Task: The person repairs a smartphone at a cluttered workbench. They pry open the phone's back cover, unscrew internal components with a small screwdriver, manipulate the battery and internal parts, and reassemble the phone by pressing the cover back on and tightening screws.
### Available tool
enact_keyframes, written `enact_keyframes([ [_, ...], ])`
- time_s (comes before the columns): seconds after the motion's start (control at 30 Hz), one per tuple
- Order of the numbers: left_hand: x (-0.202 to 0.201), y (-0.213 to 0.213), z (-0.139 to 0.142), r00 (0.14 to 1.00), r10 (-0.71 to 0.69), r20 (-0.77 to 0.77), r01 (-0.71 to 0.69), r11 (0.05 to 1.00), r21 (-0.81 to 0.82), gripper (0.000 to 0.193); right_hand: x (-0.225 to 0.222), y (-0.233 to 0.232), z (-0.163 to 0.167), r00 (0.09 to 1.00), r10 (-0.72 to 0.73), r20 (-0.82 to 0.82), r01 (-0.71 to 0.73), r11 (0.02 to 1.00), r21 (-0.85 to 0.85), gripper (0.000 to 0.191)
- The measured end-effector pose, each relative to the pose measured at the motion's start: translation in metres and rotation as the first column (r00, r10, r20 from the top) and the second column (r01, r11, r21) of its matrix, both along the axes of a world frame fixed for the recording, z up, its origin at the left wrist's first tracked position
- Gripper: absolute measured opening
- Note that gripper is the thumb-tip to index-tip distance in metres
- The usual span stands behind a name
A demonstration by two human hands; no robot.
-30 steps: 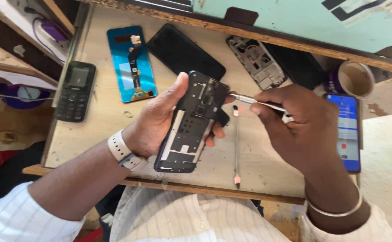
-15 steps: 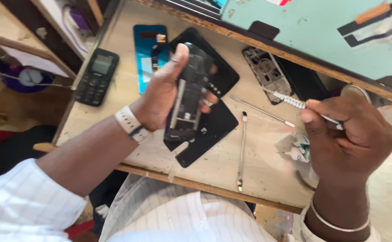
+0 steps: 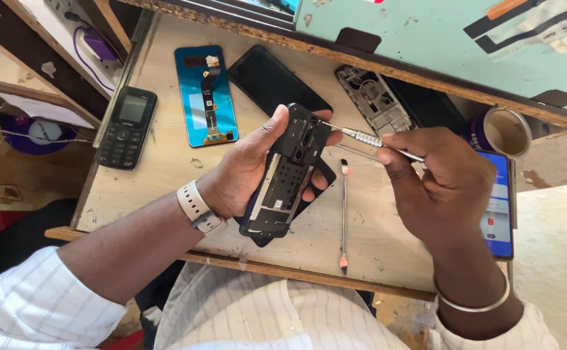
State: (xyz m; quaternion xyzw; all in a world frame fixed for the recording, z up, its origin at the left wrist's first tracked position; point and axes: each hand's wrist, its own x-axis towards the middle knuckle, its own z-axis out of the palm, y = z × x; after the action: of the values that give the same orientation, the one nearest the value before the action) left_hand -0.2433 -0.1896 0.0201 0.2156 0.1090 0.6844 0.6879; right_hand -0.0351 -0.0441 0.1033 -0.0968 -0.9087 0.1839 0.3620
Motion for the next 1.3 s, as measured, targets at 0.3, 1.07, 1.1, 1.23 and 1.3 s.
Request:
enact_keyframes([
  [0.3,0.006,-0.002,0.010,0.976,0.067,-0.210,-0.083,0.994,-0.070,0.075,-0.003,-0.006,0.004,0.999,0.002,0.032,-0.003,0.999,0.045,0.013],
  [1.07,0.017,-0.003,0.017,0.976,0.031,-0.215,-0.075,0.977,-0.201,0.065,-0.004,-0.019,0.017,0.974,-0.143,0.175,0.160,0.983,-0.090,0.030],
  [1.1,0.018,-0.003,0.018,0.977,0.017,-0.212,-0.063,0.975,-0.215,0.065,-0.003,-0.017,0.016,0.994,-0.042,0.102,0.049,0.996,-0.074,0.033],
  [1.23,0.020,-0.005,0.019,0.967,0.037,-0.251,-0.098,0.967,-0.236,0.064,-0.002,-0.015,0.012,0.989,-0.104,0.103,0.099,0.994,0.043,0.051],
  [1.3,0.023,-0.007,0.021,0.962,0.043,-0.269,-0.107,0.967,-0.229,0.064,-0.001,-0.017,0.012,0.981,-0.124,0.149,0.141,0.985,-0.103,0.030],
])
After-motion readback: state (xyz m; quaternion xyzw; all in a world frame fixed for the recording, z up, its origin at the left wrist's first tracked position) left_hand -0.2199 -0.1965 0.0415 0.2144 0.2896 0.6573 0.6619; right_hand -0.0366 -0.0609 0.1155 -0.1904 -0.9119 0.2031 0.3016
